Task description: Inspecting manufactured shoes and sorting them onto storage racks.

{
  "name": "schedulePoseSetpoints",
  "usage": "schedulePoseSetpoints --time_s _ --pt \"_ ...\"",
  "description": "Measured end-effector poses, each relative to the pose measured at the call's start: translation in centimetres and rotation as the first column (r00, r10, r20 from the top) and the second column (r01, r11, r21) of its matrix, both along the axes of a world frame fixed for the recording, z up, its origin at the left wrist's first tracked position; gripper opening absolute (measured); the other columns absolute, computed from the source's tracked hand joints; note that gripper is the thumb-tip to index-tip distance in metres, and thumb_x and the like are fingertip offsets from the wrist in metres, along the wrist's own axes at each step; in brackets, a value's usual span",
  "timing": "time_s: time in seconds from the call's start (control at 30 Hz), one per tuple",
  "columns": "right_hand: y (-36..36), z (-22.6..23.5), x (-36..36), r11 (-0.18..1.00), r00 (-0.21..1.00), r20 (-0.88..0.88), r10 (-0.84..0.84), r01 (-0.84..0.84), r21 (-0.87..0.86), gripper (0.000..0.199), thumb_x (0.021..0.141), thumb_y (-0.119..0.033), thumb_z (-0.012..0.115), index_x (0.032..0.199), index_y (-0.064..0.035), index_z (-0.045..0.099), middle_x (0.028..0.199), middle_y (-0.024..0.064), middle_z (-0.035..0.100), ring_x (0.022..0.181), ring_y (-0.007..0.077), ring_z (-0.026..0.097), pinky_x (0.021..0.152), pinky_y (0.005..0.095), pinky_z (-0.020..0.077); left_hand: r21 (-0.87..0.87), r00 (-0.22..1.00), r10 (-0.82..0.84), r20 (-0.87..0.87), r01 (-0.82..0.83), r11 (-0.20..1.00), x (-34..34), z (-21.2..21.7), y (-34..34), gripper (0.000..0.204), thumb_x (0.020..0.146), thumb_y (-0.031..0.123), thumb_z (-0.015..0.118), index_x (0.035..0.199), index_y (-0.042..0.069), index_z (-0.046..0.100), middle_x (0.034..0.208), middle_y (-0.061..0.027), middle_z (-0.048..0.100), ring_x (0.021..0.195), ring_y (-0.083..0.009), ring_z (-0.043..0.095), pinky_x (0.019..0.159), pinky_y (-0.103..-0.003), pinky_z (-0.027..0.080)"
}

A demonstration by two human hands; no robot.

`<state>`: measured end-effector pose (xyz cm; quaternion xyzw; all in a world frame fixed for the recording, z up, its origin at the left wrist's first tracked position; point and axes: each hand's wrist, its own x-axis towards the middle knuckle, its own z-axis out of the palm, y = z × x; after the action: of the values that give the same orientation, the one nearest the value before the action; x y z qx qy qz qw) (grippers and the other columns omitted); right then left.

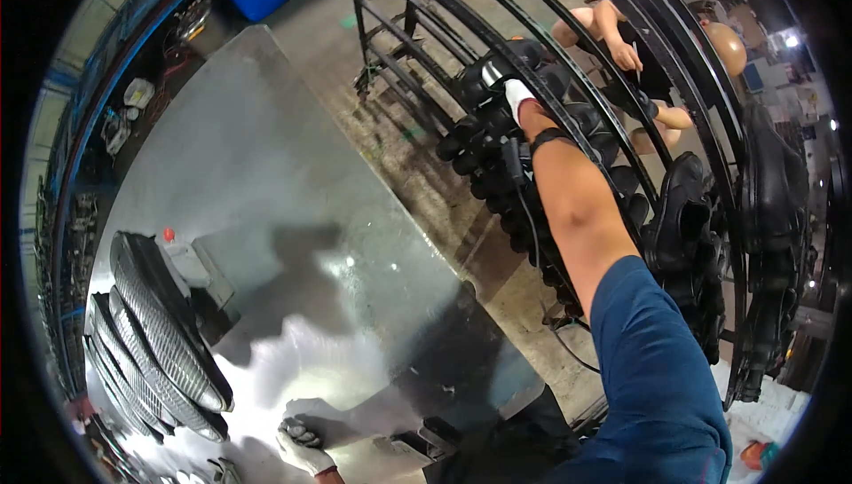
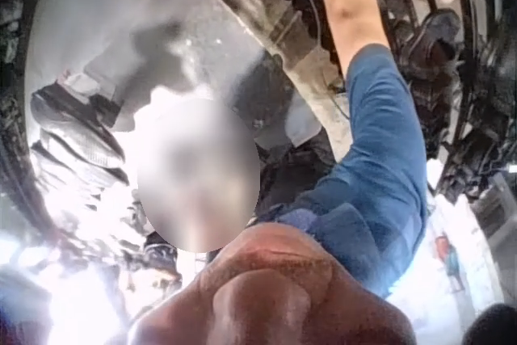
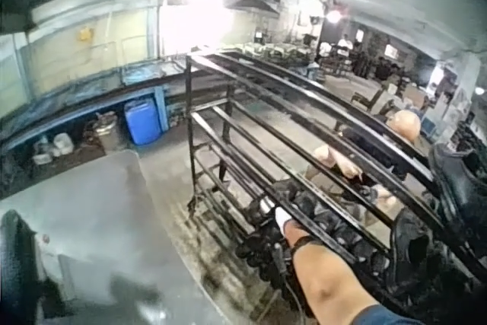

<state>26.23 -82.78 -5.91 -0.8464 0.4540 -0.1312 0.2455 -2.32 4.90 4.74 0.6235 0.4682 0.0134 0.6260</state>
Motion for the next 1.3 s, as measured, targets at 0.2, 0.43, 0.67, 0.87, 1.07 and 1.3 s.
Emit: schedulePoseSetpoints --time_s 0.2,0.43,0.67,0.87,1.07,1.3 --pt "31.6 9.5 0.5 0.949 0.954 0.069 0.290 -0.278 -0.145 0.054 0.105 -0.040 0.053 0.137 0.0021 0.063 0.129 0.0256 0.070 0.120 0.0414 0.066 0.104 0.0456 0.0493 0.028 0.995 0.093 -0.041 -0.092 0.995 -0.1 4.6 7.1 0.025 0.107 0.034 0.055 0.109 0.012 0.068 0.075 -0.0004 0.063 0.049 -0.0073 0.044 0.043 -0.023 0.033" --pt "63.5 28.9 -6.4 -0.226 0.770 0.587 0.248 -0.544 0.808 0.039 0.101 -0.013 0.069 0.136 0.0018 0.061 0.124 0.0097 0.069 0.100 0.0183 0.070 0.080 0.0309 0.0595 -0.014 0.997 -0.055 0.053 0.055 0.998 -0.6 5.5 7.1 0.021 0.105 0.021 0.062 0.112 0.003 0.070 0.077 -0.0081 0.068 0.050 -0.0122 0.058 0.043 -0.026 0.046" --pt "76.6 27.3 -9.4 -0.071 0.865 0.501 0.034 -0.498 0.864 0.042 0.094 -0.026 0.079 0.124 0.0009 0.068 0.111 0.0095 0.074 0.096 0.0221 0.071 0.083 0.0390 0.0584 -0.147 0.915 -0.395 0.080 0.402 0.904 0.6 6.3 6.8 0.034 0.105 0.024 0.062 0.130 0.001 0.064 0.090 -0.0095 0.071 0.062 -0.0139 0.064 0.051 -0.028 0.051" --pt "68.6 29.3 -22.6 -0.090 0.833 0.475 0.285 -0.470 0.878 0.033 0.096 -0.023 0.074 0.120 -0.0017 0.066 0.099 0.0094 0.073 0.076 0.0222 0.071 0.060 0.0375 0.0575 0.117 0.752 -0.582 0.308 0.577 0.808 5.2 7.9 3.1 0.070 0.105 0.019 0.063 0.163 0.002 0.027 0.148 -0.0171 0.059 0.108 -0.0187 0.071 0.077 -0.029 0.059" --pt "64.2 29.9 -38.3 0.094 0.943 0.184 0.276 -0.217 0.972 0.049 0.084 0.000 0.078 0.131 0.0055 0.062 0.109 0.0099 0.074 0.094 0.0188 0.071 0.088 0.0364 0.0592 -0.057 0.673 -0.736 0.072 0.739 0.671 6.9 4.6 -0.3 0.037 0.103 0.023 0.062 0.133 0.002 0.065 0.104 -0.0191 0.077 0.100 -0.0313 0.073 0.089 -0.039 0.056" --pt "66.8 28.2 -48.1 0.192 0.885 0.384 0.263 -0.438 0.878 0.084 0.086 -0.017 0.082 0.156 0.0049 0.040 0.133 0.0150 0.067 0.121 0.0241 0.064 0.105 0.0374 0.0513 0.462 0.300 -0.934 -0.192 0.868 0.184 0.8 4.7 -2.4 0.040 0.098 0.038 0.062 0.108 0.000 0.067 0.092 -0.0258 0.074 0.093 -0.0443 0.072 0.084 -0.052 0.056"
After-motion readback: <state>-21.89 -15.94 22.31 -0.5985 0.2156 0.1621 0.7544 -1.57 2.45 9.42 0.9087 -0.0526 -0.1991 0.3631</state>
